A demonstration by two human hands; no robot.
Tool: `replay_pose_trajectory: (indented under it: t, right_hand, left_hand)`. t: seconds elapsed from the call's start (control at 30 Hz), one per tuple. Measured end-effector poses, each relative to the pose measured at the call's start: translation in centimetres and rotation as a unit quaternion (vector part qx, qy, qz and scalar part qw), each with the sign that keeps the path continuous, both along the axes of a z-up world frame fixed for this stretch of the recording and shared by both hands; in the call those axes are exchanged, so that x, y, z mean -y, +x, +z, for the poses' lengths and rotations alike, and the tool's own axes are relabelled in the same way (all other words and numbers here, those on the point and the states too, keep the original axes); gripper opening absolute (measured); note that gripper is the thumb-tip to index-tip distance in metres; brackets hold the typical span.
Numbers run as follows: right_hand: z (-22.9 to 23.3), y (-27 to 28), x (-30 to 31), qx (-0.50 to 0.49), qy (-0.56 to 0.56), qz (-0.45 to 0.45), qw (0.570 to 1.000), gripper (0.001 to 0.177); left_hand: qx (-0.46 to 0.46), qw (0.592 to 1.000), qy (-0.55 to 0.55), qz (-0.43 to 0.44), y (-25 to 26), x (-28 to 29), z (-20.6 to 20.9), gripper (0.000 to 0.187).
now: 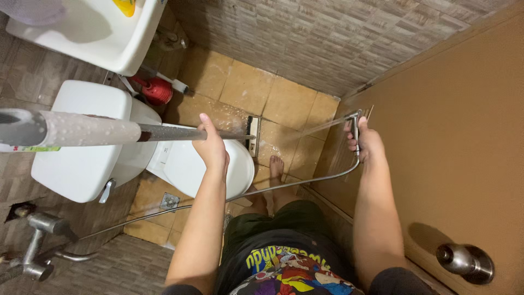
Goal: The person empties a small trash bin by transferring its contents into a plastic bag, replaces the liner with a new one, and then uses a spray bottle and a brush tool with a long handle to scrub the floor around the toilet and sink while rinsing with a water sprayer.
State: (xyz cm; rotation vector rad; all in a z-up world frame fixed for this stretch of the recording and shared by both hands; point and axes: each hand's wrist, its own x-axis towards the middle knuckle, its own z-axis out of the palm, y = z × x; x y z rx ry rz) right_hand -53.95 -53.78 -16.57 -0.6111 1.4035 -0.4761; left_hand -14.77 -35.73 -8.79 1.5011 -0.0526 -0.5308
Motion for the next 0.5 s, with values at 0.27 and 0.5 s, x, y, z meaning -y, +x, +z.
replay_pose_trajectory:
  t: [0.27, 0.5]
  right_hand:
    - [-3.2, -0.5, -1.0, 0.006, -0.039, -0.125, 0.991, 0.069]
    - [-2.9, 1.6, -2.8, 0.011, -0.150, -0.190, 0.970, 0.068]
  left_hand:
    - [0.011, 0.999, -0.035, 0.010, 0.5, -0.7, -0.2, 0.053]
    - [-0.008, 0.998, -0.060, 0.022, 0.7, -1.8, -0.1, 0.051]
